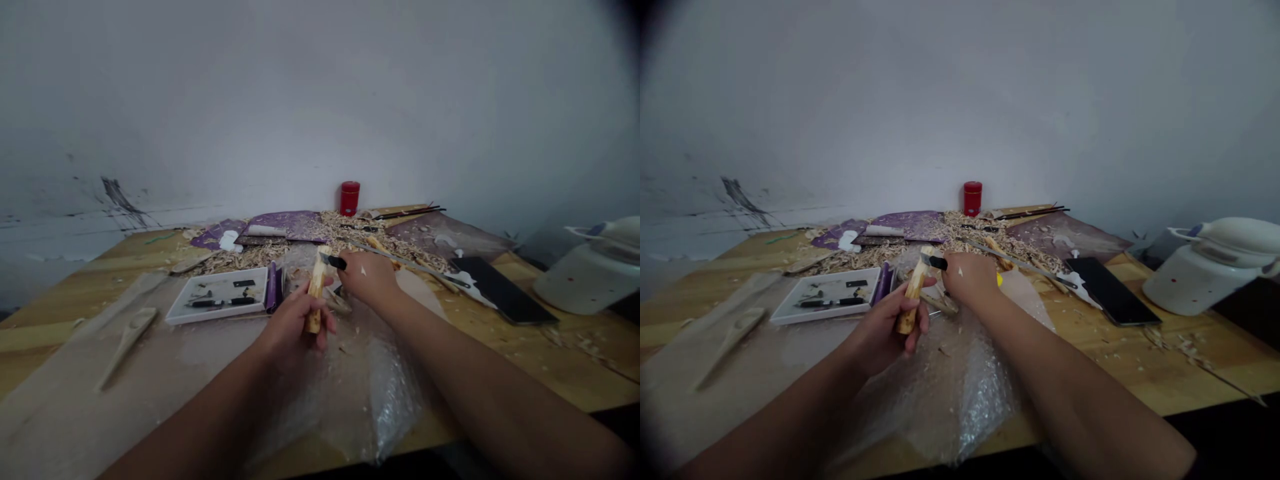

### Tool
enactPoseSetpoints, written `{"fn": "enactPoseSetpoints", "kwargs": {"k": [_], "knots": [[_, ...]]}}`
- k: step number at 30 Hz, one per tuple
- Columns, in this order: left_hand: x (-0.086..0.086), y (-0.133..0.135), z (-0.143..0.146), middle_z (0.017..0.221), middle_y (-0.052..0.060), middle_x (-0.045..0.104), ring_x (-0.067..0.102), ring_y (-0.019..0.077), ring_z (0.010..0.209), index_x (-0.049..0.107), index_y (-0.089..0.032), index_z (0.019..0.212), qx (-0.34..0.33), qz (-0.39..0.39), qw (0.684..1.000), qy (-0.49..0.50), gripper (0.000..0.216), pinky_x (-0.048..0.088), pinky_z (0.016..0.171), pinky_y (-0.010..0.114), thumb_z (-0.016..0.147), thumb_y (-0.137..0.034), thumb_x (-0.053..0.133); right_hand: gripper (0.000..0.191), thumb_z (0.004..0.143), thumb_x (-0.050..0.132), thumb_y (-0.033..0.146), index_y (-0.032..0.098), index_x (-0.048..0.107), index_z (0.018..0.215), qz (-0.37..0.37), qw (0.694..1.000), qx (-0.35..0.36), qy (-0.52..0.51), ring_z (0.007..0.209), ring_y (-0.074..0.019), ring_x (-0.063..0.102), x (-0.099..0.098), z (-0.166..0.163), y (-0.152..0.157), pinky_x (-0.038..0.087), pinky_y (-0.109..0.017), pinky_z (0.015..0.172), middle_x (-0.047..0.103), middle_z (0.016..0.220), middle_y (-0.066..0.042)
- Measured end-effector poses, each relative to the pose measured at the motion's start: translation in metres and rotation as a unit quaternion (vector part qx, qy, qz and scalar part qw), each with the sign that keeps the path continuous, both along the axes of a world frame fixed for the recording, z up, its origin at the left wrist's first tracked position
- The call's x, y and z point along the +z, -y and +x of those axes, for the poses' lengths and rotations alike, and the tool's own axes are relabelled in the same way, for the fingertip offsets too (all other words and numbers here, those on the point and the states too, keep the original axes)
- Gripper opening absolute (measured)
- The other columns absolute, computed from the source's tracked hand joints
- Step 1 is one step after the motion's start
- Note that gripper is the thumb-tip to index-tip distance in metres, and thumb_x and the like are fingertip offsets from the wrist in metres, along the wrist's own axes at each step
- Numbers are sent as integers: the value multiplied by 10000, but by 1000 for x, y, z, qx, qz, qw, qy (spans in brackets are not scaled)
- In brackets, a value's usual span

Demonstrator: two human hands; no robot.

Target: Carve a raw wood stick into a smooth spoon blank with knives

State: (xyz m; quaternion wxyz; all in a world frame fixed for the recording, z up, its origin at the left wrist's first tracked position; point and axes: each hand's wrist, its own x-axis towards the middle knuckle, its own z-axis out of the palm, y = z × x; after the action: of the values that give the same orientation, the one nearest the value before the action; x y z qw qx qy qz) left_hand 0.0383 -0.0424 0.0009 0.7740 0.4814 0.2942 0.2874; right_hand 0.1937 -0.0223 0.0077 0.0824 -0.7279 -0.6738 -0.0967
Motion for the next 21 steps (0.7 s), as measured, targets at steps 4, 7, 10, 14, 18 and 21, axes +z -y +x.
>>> {"fn": "enactPoseSetpoints", "kwargs": {"k": [4,7,10,14,18,21], "knots": [[0,2,1,432,-66,496,310,52,235,325,-169,1168,-3,29,998,-51,495,328,275,171,684,-175,428,318,802,297,329,236,575,925,-17,1000,13,2,773,-202,574,-5,1,0,374,-294,641,639,838,-70],[-1,-1,0,413,-88,466,247,27,229,375,-162,1074,33,35,997,-59,428,325,283,161,653,-157,452,333,807,292,352,242,589,909,-36,997,63,2,759,-200,578,-8,-8,5,373,-301,652,645,829,-69],[-1,-4,-2,400,-97,451,218,22,230,379,-179,1005,66,20,996,-48,372,321,286,158,640,-135,435,337,804,300,370,240,595,903,-46,992,122,-5,745,-193,579,-9,-17,11,372,-285,637,647,824,-61],[2,0,-3,395,-95,444,194,23,233,389,-187,968,44,6,999,-16,323,313,282,161,652,-120,401,314,800,316,349,229,597,874,-32,992,118,-11,744,-191,578,-7,-16,11,372,-278,628,647,818,-63],[6,7,-1,392,-92,438,179,24,234,405,-165,991,22,-9,1000,3,344,347,301,183,654,-108,373,308,800,314,352,230,581,894,-30,998,58,10,730,-204,582,-4,-6,2,379,-290,606,642,801,-70],[6,8,-1,383,-93,439,183,29,229,394,-167,1019,22,-10,1000,7,375,371,312,202,650,-109,363,324,807,296,363,232,578,894,-24,999,41,14,721,-206,584,-3,-3,-2,378,-287,594,639,791,-71]]}}
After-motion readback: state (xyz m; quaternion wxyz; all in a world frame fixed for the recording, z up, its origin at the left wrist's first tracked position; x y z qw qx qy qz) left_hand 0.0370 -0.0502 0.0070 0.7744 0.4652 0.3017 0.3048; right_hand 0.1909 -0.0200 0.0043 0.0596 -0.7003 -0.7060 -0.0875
